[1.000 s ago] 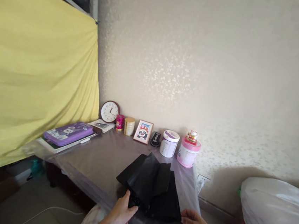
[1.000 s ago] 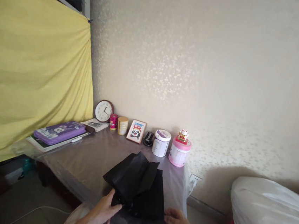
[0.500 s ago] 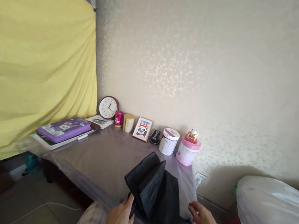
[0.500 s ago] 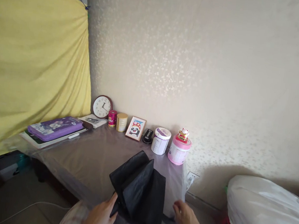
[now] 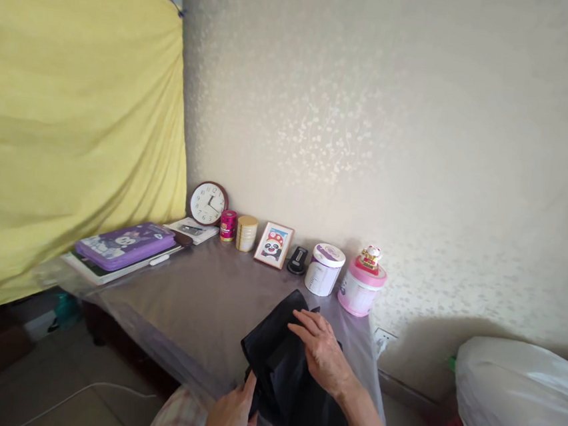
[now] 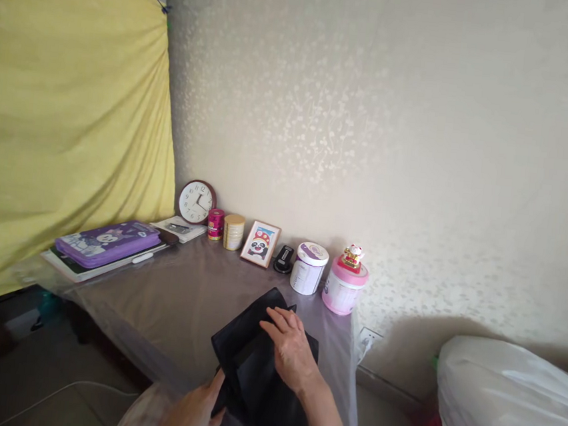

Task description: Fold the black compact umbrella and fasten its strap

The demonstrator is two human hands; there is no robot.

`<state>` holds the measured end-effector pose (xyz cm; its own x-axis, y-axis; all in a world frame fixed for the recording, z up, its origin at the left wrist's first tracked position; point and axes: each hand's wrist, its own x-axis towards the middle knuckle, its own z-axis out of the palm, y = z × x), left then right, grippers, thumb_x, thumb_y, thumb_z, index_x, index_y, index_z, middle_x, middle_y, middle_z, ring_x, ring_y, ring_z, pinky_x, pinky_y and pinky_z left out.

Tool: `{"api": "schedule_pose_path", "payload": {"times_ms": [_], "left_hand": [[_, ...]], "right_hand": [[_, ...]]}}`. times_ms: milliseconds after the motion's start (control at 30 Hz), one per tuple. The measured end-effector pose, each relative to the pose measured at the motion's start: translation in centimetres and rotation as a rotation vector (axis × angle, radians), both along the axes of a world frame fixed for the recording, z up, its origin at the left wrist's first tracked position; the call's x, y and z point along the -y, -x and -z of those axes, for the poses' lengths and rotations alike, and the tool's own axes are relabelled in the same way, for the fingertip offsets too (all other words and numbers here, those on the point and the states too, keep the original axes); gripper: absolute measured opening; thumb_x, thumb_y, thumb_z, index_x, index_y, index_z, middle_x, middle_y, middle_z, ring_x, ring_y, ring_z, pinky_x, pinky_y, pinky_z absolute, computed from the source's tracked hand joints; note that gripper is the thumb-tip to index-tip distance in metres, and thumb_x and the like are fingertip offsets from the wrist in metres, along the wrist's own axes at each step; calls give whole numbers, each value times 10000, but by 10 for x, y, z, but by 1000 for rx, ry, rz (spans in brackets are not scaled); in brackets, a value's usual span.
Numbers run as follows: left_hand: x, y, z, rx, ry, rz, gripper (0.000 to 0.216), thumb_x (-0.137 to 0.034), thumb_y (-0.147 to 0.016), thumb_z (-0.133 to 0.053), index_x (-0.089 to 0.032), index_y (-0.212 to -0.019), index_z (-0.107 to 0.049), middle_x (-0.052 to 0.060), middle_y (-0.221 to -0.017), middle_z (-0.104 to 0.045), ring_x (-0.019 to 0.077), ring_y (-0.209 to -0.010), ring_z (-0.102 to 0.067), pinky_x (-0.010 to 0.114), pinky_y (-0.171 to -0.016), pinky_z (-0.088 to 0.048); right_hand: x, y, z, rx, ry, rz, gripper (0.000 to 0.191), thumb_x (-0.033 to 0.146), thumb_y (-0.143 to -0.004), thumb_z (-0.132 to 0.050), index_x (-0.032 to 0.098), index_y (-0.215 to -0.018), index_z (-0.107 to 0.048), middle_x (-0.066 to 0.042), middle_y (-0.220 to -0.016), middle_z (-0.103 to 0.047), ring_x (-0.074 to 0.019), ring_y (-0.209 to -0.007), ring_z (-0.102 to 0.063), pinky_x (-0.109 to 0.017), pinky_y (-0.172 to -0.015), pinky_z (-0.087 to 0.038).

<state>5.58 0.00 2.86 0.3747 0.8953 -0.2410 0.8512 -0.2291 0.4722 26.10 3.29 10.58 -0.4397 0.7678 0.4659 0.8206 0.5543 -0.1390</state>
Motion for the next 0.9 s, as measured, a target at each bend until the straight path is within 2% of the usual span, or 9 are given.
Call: {"api": "schedule_pose_path", "payload": {"times_ms": [67, 133, 267, 367, 500, 600, 667, 733, 900], "left_hand": [[0, 1, 2, 24, 4, -24, 640, -146, -818, -456, -178, -1429, -267, 137, -1154, -642, 261, -1033, -616, 346, -846, -436], [-1, 3, 4, 51, 8, -42, 638, -159, -819, -459, -189, -1428, -270, 129, -1165, -638, 251, -1054, -604, 335, -860, -428], [-3, 7, 6, 64, -5, -12, 636, -176, -824, -456, -196, -1432, -273, 125, -1198, -620, 257, -1079, -588, 345, -865, -435], [-4, 8, 6, 42, -4, 5, 646, -175, -826, -447, -183, -1443, -255, 126, -1166, -637, 261, -1049, -603, 341, -847, -447], [-4, 8, 10, 32, -33, 8, 702, -180, -834, -416, -155, -1474, -129, 139, -1077, -668, 269, -972, -635, 347, -809, -464], [-6, 8, 16, 26, -32, 18, 706, -179, -828, -405, -167, -1475, -122, 141, -1130, -648, 275, -973, -632, 362, -808, -465], [-7, 8, 18, 20, -21, 31, 696, -187, -823, -412, -171, -1470, -157, 139, -1156, -638, 276, -994, -626, 359, -819, -460], [-7, 9, 17, 15, -10, 39, 696, -192, -823, -410, -161, -1470, -153, 144, -1140, -646, 280, -995, -629, 359, -815, -462], [-9, 7, 9, -5, 14, 55, 691, -171, -830, -401, -92, -1465, -141, 194, -1164, -627, 308, -1009, -628, 388, -802, -471]], "right_hand": [[-3, 5, 3, 40, -2, 3, 471, -11, -782, -383, 221, -1110, -630, -73, -1137, -645, -243, -1220, -460, -512, -1045, -329], [-1, 0, 4, 30, -12, 16, 404, 7, -810, -393, 221, -1033, -653, -64, -985, -676, -234, -1161, -506, -484, -1027, -357], [22, -29, 10, 9, -25, 69, 400, -1, -777, -381, 221, -975, -648, -69, -957, -662, -235, -1139, -517, -433, -959, -419], [43, -54, 21, 27, 85, 143, 422, -19, -729, -338, 221, -889, -647, -60, -916, -669, -232, -1131, -531, -406, -931, -433], [51, -70, 27, 11, 282, 303, 390, 35, -756, -310, 221, -829, -646, -46, -830, -684, -222, -893, -647, -346, -760, -496], [31, -66, 21, -156, 246, 408, 333, 165, -839, -326, 222, -934, -639, -58, -932, -689, -225, -830, -665, -339, -706, -504], [8, -60, 15, -312, 204, 387, 306, 243, -860, -353, 219, -994, -627, -67, -980, -683, -227, -835, -669, -347, -729, -507], [-16, -54, 11, -481, 233, 342, 304, 272, -847, -393, 210, -1053, -607, -70, -998, -677, -210, -764, -677, -346, -721, -516], [-61, -48, 18, -825, 413, 346, 313, 350, -754, -565, 188, -1018, -616, 13, -669, -638, -180, -653, -654, -319, -648, -520]]}}
